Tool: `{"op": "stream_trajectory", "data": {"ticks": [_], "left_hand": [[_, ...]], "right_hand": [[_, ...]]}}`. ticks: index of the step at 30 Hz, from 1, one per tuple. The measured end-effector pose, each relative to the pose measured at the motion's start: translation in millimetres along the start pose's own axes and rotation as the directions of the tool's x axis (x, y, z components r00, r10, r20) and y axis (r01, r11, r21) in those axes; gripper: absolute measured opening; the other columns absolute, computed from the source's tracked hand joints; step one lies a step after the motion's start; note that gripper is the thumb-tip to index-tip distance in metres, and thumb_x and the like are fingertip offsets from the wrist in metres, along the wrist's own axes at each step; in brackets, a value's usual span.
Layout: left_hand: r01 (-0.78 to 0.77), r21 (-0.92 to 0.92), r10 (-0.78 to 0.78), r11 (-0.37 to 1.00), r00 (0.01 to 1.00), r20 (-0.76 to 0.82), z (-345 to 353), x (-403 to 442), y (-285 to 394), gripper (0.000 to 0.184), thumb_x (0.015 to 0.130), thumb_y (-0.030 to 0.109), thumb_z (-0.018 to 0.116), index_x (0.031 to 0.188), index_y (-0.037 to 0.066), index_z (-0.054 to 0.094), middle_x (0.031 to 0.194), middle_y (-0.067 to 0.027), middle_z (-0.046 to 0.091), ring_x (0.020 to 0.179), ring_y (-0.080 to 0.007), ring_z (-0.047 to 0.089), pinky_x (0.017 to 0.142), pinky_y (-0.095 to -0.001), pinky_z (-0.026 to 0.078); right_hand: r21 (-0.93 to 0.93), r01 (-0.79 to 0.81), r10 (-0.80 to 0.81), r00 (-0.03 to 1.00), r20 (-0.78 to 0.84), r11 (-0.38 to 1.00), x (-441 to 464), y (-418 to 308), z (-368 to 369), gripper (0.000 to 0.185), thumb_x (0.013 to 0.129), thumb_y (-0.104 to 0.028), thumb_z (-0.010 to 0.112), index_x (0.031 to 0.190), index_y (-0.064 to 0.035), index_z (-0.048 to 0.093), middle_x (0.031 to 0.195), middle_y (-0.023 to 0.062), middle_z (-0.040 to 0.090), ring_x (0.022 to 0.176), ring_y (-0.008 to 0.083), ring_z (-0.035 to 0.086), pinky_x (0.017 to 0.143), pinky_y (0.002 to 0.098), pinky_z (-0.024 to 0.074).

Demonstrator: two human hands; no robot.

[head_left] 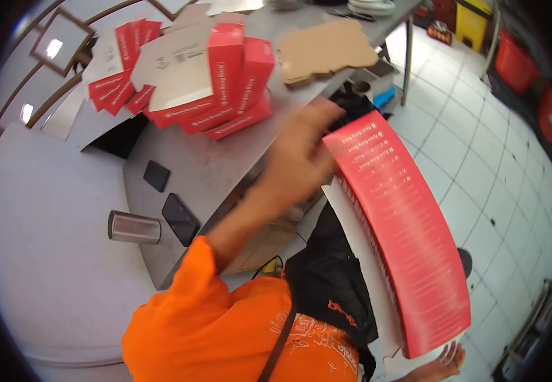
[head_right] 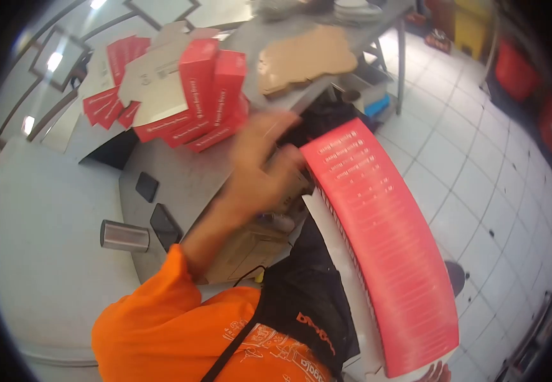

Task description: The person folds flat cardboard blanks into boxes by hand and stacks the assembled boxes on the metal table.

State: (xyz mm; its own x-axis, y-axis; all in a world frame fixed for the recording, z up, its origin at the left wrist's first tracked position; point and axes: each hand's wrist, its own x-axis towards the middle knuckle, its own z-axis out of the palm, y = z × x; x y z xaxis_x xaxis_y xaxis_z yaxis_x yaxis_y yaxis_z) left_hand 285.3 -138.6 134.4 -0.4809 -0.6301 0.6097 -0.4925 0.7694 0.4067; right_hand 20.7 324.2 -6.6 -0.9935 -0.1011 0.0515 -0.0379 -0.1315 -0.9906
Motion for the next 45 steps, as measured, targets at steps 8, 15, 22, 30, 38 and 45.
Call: {"op": "stream_trajectory", "data": {"ticks": [8,15,22,30,38,45], "left_hand": [[0.225,0.615,-0.367,0.756,0.924,0.112,-150,35,-135,0.061,0.095,0.034,0.076,0.147,0.009,0.056,0.134,-0.016,0.067,0.127,-0.037,0.06,0.118,-0.0615,0.031],[0.121,0.791,-0.343,0.599,0.932,0.117,-176,31,-117,0.031,0.096,0.015,0.069,0.127,0.017,0.07,0.115,-0.0086,0.076,0.115,-0.0319,0.069,0.109,-0.0638,0.038],[0.121,0.974,-0.165,0.191,0.982,-0.09,-208,42,-84,0.049,0.089,0.002,0.066,0.133,0.022,0.068,0.115,-0.0033,0.073,0.113,-0.027,0.067,0.109,-0.0568,0.04],[-0.176,0.782,0.411,0.598,0.905,-0.111,-112,69,76,0.045,0.082,-0.002,0.061,0.121,0.015,0.075,0.106,-0.0035,0.072,0.115,-0.0311,0.062,0.121,-0.0575,0.031],[-0.816,-0.292,0.864,0.499,0.442,0.241,139,-6,280,0.014,0.076,0.018,0.071,0.085,0.009,0.078,0.092,-0.0062,0.072,0.114,-0.0306,0.064,0.125,-0.0724,0.024],[-0.575,-0.793,0.942,0.201,0.337,-0.006,205,-41,309,0.03,0.088,0.012,0.067,0.117,0.012,0.073,0.111,-0.0142,0.07,0.114,-0.0346,0.065,0.107,-0.0571,0.043]], "right_hand": [[-0.26,0.17,-0.141,0.982,0.127,0.951,60,-10,29,0.075,0.11,-0.063,0.032,0.13,0.0049,0.057,0.123,0.0241,0.068,0.113,0.0392,0.067,0.099,0.0533,0.0539],[-0.273,0.227,-0.162,0.957,0.238,0.935,41,-2,20,0.069,0.111,-0.058,0.042,0.124,0.008,0.058,0.115,0.0248,0.069,0.103,0.0352,0.069,0.091,0.0476,0.0585],[-0.404,0.28,-0.187,0.949,0.255,0.871,39,-12,14,0.069,0.112,-0.057,0.042,0.119,0.0088,0.061,0.11,0.0245,0.07,0.099,0.0344,0.07,0.089,0.0447,0.0595],[-0.597,0.515,-0.241,0.844,0.48,0.615,51,-64,64,0.05,0.105,-0.019,0.062,0.149,0.001,0.048,0.16,0.0201,0.045,0.15,0.0346,0.042,0.123,0.0498,0.0317],[-0.732,0.671,-0.243,0.734,0.634,0.117,33,-121,106,0.056,0.095,-0.025,0.072,0.144,-0.0046,0.054,0.147,0.0168,0.057,0.143,0.0372,0.048,0.124,0.0614,0.0253],[-0.836,0.045,0.077,0.992,0.104,0.547,1,-103,12,0.028,0.105,-0.026,0.061,0.112,0.0005,0.068,0.087,0.0256,0.07,0.078,0.0435,0.069,0.071,0.0455,0.0524]]}}
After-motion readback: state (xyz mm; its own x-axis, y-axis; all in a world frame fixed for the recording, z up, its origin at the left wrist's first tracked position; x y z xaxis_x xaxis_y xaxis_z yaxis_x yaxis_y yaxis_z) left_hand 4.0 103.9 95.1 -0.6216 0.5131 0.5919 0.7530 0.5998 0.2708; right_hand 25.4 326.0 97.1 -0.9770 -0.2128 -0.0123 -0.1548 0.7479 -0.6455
